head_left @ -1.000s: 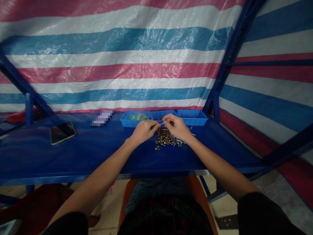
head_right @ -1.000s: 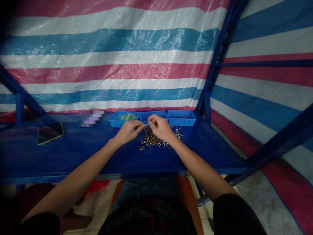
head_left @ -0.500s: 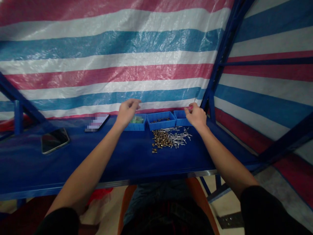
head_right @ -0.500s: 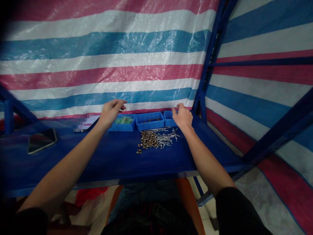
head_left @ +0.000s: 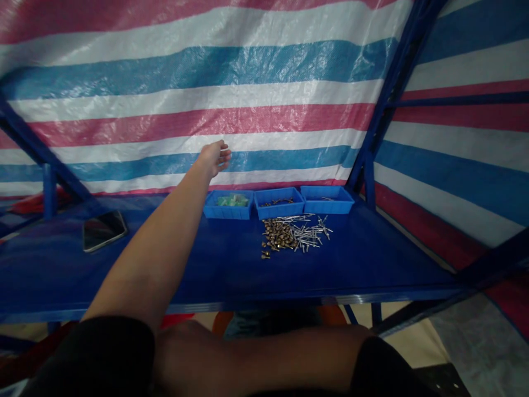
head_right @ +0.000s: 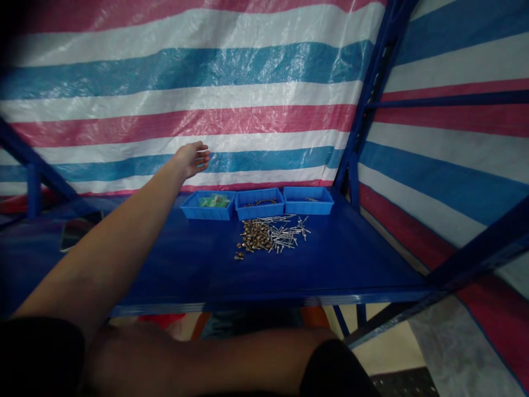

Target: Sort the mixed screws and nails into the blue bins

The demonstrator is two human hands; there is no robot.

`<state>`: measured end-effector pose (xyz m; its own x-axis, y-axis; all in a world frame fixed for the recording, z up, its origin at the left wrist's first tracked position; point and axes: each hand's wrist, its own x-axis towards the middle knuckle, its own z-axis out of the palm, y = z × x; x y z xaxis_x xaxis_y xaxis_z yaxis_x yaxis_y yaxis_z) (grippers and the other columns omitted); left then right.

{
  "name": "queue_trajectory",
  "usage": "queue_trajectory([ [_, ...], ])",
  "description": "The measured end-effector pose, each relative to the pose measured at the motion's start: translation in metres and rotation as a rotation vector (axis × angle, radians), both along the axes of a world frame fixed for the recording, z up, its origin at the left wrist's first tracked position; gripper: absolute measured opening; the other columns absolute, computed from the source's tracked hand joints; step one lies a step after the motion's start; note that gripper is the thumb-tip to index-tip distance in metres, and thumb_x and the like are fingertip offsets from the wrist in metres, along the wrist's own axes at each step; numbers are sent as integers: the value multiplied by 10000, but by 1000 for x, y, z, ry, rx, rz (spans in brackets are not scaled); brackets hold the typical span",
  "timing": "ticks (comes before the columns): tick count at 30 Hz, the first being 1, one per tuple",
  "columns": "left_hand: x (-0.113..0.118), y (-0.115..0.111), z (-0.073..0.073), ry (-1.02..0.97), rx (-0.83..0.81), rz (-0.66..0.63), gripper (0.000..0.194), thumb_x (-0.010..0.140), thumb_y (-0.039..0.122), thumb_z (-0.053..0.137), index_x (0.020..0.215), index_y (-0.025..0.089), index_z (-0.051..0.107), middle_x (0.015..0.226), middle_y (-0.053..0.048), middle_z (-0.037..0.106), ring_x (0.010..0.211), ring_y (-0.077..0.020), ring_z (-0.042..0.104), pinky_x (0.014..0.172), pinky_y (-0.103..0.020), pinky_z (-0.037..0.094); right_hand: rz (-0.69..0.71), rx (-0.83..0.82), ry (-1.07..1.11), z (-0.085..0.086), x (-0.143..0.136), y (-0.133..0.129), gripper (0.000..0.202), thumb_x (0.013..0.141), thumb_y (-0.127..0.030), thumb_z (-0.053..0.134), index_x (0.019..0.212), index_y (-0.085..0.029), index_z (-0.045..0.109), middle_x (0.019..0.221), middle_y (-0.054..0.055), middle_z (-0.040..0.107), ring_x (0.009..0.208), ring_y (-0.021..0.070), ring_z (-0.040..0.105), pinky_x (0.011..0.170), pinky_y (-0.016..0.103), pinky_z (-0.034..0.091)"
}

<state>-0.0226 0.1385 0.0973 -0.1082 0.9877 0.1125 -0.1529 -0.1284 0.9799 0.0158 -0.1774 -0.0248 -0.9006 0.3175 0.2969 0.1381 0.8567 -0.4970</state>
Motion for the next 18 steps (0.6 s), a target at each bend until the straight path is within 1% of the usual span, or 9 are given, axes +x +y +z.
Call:
queue_trajectory([
  [3,-6,4,3,-8,48,28,119,746,311,576,740,199,535,671,-57,559,554,-169,510,532,-306,398,120,203,38,0,10,0,224,815,-362,536,769,-156,612,916,93,697,893,209,629,623,273,487],
  [4,-7,6,3,-13,51,31,123,750,316,575,738,199,537,676,-60,558,556,-169,509,534,-308,396,131,246,47,1,13,0,224,810,-361,532,747,-163,616,899,98,698,899,223,627,624,294,492],
  [6,-9,10,1,-18,37,25,139,754,332,579,732,202,536,671,-62,550,559,-172,508,539,-313,395,122,266,40,4,15,1,239,800,-375,536,699,-176,622,866,102,701,874,234,632,594,314,492],
  [9,-8,15,-6,-35,8,7,172,758,371,588,731,212,529,651,-61,538,564,-181,512,542,-319,398,45,164,-59,14,10,4,205,764,-359,575,649,-198,629,798,74,708,694,208,639,492,310,455],
  [11,-6,17,-10,-51,-4,6,190,759,394,591,736,217,526,646,-60,538,567,-184,515,539,-321,401,-11,82,-154,22,6,6,146,728,-326,601,648,-211,640,744,44,707,589,188,619,477,316,440],
  [12,-6,18,-11,-55,-7,5,200,761,405,591,739,217,526,648,-60,538,569,-185,517,537,-321,403,-33,53,-193,26,6,6,140,717,-331,603,653,-215,645,724,37,706,567,188,614,485,325,441],
  [14,-5,19,-12,-54,-12,7,222,770,427,588,745,216,525,659,-60,538,574,-187,524,536,-320,404,-92,33,-225,30,8,9,183,716,-369,584,660,-208,650,718,41,706,585,205,623,520,351,446],
  [16,-5,17,-11,-57,-21,3,237,786,440,580,756,212,526,674,-62,539,589,-191,536,544,-320,406,-216,76,-183,32,17,17,208,735,-359,548,662,-193,649,719,53,703,637,225,637,569,368,447],
  [18,-5,13,-8,-87,-22,-15,248,807,449,564,770,207,524,686,-62,539,615,-196,550,559,-320,414,-359,129,-89,33,33,35,196,773,-318,519,734,-190,662,701,50,694,642,220,634,595,358,439],
])
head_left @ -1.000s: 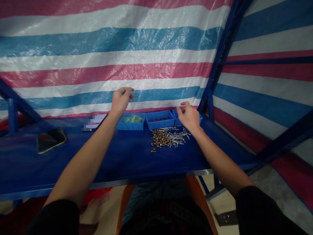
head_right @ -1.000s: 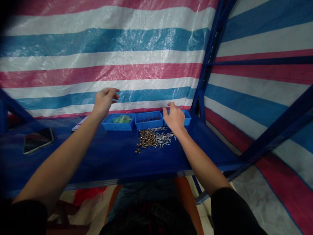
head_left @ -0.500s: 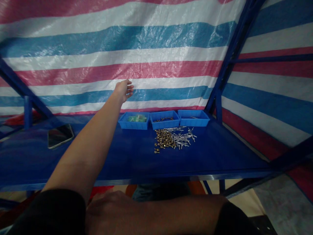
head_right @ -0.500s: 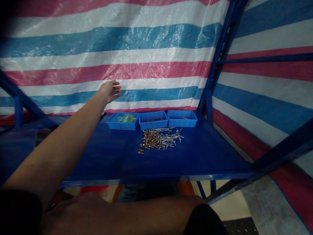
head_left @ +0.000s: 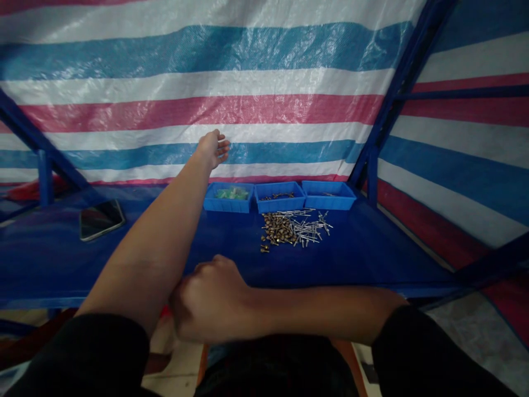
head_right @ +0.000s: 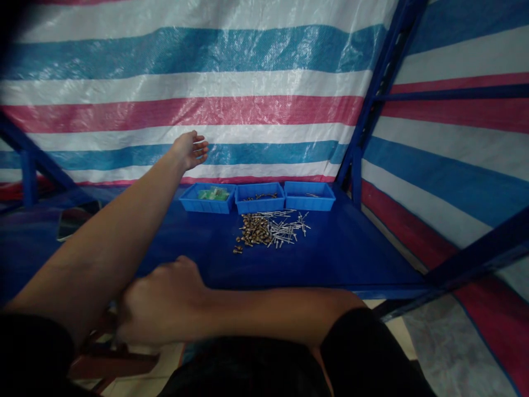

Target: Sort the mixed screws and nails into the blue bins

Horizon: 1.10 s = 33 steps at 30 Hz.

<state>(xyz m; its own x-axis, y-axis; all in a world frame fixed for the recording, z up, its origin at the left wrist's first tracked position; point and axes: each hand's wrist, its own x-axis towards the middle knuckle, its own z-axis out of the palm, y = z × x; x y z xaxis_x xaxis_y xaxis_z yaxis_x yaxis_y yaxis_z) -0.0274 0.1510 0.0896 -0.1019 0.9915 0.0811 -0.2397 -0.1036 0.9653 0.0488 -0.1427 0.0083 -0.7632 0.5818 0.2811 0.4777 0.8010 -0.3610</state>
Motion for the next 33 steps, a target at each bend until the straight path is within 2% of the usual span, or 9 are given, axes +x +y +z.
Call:
queue_trajectory([
  [3,-3,-17,11,-146,72,-63,293,887,467,442,785,197,496,697,-55,529,667,-190,563,594,-304,433,-389,47,295,5,43,43,271,895,-262,401,979,-187,647,753,48,692,660,172,618,615,299,432],
  [6,-12,-41,24,-398,253,-53,439,986,365,81,777,183,421,720,-49,506,747,-139,554,667,-247,454,-579,190,495,9,110,86,294,929,-267,371,1005,-179,641,797,49,686,716,165,615,668,287,432],
  [9,-21,-60,27,-437,507,80,499,973,325,-82,786,201,363,752,-45,507,867,-122,533,710,-206,452,-737,252,348,-1,182,109,235,880,-283,466,938,-184,671,725,35,664,662,174,591,658,292,414],
  [13,-26,-61,9,-424,562,189,486,961,401,-86,767,224,323,704,-35,493,940,-138,519,714,-222,447,-699,26,-32,-26,240,114,157,779,-280,615,881,-202,705,723,38,680,643,176,596,616,280,402],
  [18,-28,-45,-20,-362,503,186,461,894,625,185,734,236,375,626,-37,483,847,-196,564,637,-280,440,-679,94,-183,-40,235,118,96,754,-233,649,823,-219,716,828,62,690,742,192,611,645,273,415],
  [25,-27,-42,-49,-324,244,270,364,867,557,318,798,234,473,623,-3,481,585,-148,537,547,-255,410,-776,153,-119,-39,220,115,65,744,-228,663,682,-210,654,717,48,641,649,168,564,583,267,379],
  [27,-14,-52,-56,-135,239,313,276,856,484,407,810,227,496,621,11,488,549,-131,517,534,-240,397,-755,153,-47,-36,220,114,76,731,-251,675,679,-205,644,707,35,619,627,157,545,582,270,375],
  [29,7,-72,-63,130,402,380,188,847,388,462,817,215,528,624,14,508,563,-126,517,552,-234,400,-714,161,58,-33,218,112,74,732,-256,659,697,-196,635,699,22,598,610,143,529,587,270,379],
  [33,53,-124,-80,781,775,100,184,876,308,457,848,180,586,678,-10,590,625,-144,541,631,-269,429,-631,20,454,-29,206,108,100,739,-273,613,750,-176,593,650,0,588,591,126,543,586,264,412],
])
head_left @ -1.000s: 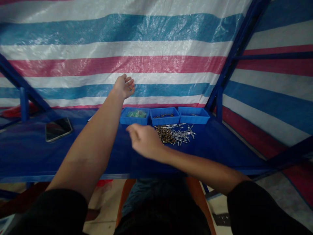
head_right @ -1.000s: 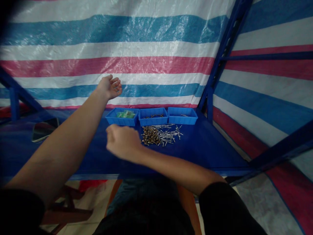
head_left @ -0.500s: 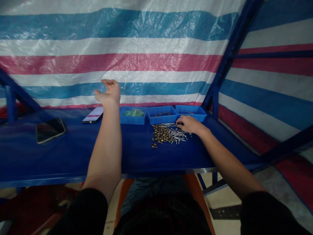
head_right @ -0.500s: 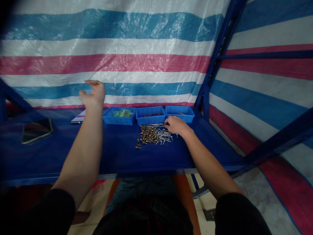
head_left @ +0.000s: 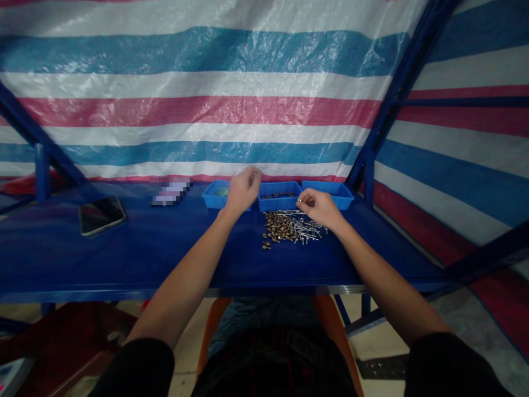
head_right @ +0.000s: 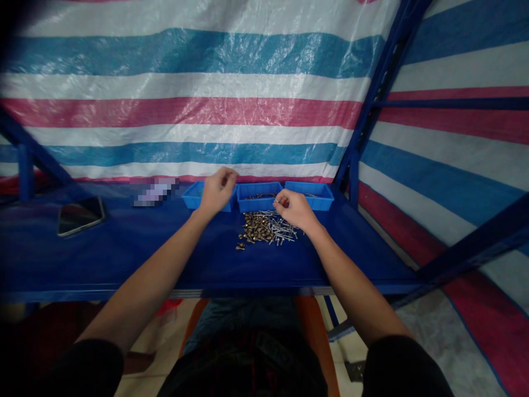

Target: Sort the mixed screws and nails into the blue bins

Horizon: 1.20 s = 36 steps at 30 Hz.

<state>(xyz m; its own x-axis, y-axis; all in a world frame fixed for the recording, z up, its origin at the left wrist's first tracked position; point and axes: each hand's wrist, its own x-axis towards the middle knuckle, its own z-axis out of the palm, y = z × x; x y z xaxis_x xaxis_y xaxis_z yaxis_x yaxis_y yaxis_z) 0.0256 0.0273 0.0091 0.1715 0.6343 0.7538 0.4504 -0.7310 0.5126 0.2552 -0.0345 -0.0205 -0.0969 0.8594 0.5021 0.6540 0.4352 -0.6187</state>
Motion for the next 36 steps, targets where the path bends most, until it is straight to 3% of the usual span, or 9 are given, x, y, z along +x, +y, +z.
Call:
queue_trajectory([
  [2,20,-20,-10,200,26,-108,184,887,290,457,921,169,591,753,-30,633,682,-155,576,667,-281,449,84,-82,262,1,-7,-2,161,724,-312,621,793,-173,574,652,0,612,604,131,580,580,261,431],
  [5,40,-34,-24,295,52,-194,216,906,273,440,1045,165,565,826,-44,656,764,-163,607,714,-288,466,214,-227,555,2,-13,-3,230,677,-327,656,824,-173,569,705,19,659,657,143,630,606,265,457],
  [10,47,-35,-33,379,25,-191,206,895,300,489,1026,169,579,776,-24,656,689,-147,602,654,-264,451,268,-358,769,1,-15,-3,220,633,-300,687,789,-166,608,688,13,658,653,126,622,612,240,449],
  [13,44,-33,-31,395,22,-141,141,886,269,501,903,177,607,773,-19,666,649,-134,594,608,-244,419,221,-320,693,-3,-15,1,207,657,-311,672,804,-172,630,694,13,656,627,124,597,574,237,422],
  [18,34,-28,-28,421,22,-54,220,918,309,464,826,174,612,739,-27,666,621,-144,591,561,-243,361,44,-1,234,-10,-17,4,165,769,-328,589,804,-177,645,592,-14,576,544,122,509,552,258,376],
  [23,25,-32,-32,414,-5,-63,273,945,307,402,791,175,584,672,-19,640,584,-139,585,556,-237,348,64,103,-15,-5,-21,-5,208,854,-331,507,828,-179,646,580,-24,543,533,118,477,551,252,349],
  [29,18,-30,-43,492,-16,-134,284,948,299,381,758,175,550,618,-5,600,572,-136,585,561,-229,347,148,-40,-99,-4,-23,-8,338,904,-342,414,652,-175,565,548,-26,503,523,111,452,531,247,303],
  [36,16,-34,-45,462,-19,-93,298,960,316,367,769,183,553,665,-16,633,610,-148,606,590,-239,364,106,45,17,-7,-28,-7,121,845,-296,508,846,-189,565,580,-48,504,525,105,444,537,238,332],
])
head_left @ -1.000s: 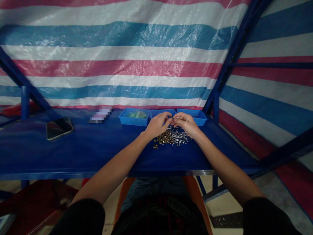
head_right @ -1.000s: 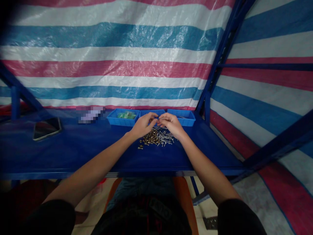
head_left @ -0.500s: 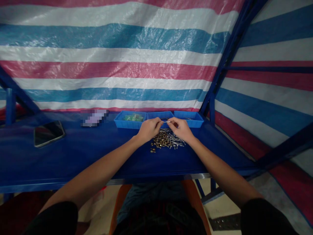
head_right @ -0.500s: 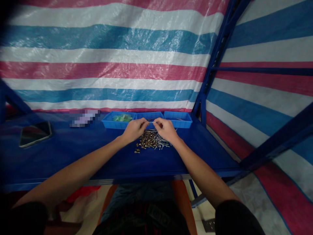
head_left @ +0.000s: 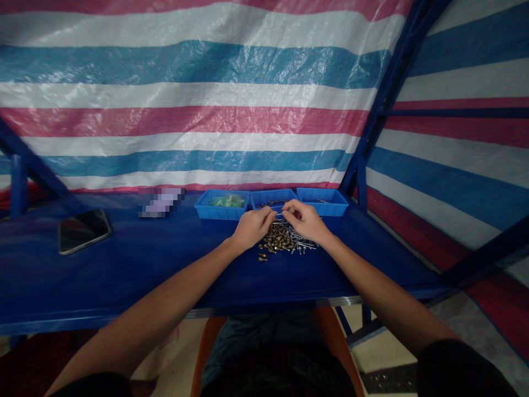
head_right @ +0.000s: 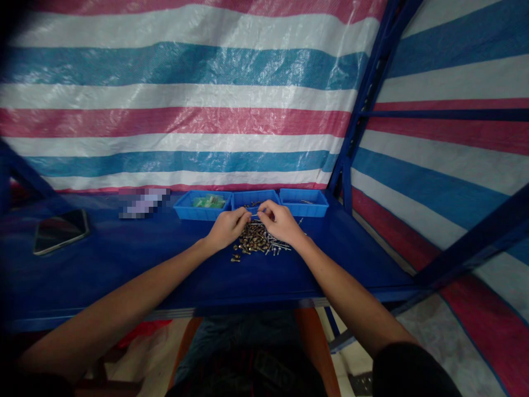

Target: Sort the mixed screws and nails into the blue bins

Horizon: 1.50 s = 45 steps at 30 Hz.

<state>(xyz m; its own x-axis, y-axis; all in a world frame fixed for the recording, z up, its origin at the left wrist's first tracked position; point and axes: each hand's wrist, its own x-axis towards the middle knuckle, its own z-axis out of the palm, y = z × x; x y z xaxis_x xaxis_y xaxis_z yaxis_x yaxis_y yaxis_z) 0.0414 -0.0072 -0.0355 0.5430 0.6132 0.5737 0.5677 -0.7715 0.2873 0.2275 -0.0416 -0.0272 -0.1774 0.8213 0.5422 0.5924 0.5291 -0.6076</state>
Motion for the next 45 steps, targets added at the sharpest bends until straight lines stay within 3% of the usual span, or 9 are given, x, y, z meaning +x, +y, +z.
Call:
queue_trajectory([
  [10,1,-7,6,19,28,83,285,967,306,354,787,196,545,694,-20,658,652,-178,638,584,-248,369,87,-43,-7,-1,-1,-2,156,866,-326,480,784,-194,497,599,-48,464,551,107,440,550,240,337],
  [18,-2,-5,7,-10,7,46,288,960,318,369,810,196,583,696,-25,663,649,-162,635,606,-235,383,6,-36,-86,4,-1,-5,295,928,-338,374,713,-188,510,636,-9,549,616,129,526,603,253,350],
  [27,-3,-3,10,-6,-24,24,289,957,314,361,811,193,580,667,-16,642,601,-152,607,577,-236,365,-40,71,-84,5,-1,-3,266,918,-340,391,737,-196,523,631,-11,555,573,127,499,579,249,345],
  [30,-4,-3,11,44,-47,-32,264,944,312,382,833,196,592,640,1,618,580,-144,590,563,-230,359,-164,131,-43,10,14,4,317,925,-380,373,711,-201,523,609,1,560,573,141,516,578,256,350],
  [36,-11,1,13,114,-118,-122,181,867,266,474,833,193,636,611,14,621,545,-129,569,539,-220,361,-524,241,81,12,68,22,369,912,-435,365,718,-189,561,601,24,575,552,157,517,567,270,351],
  [40,-17,4,15,185,-181,-171,156,811,244,523,866,195,660,654,9,660,552,-125,577,536,-214,374,-706,298,10,9,92,30,372,917,-393,350,698,-184,566,621,45,584,609,174,519,596,282,339],
  [45,-18,7,12,262,-204,-179,142,777,244,553,797,196,685,667,-5,669,567,-131,592,538,-214,388,-896,338,-93,4,103,38,373,919,-360,355,704,-168,592,685,90,597,697,203,492,679,319,347],
])
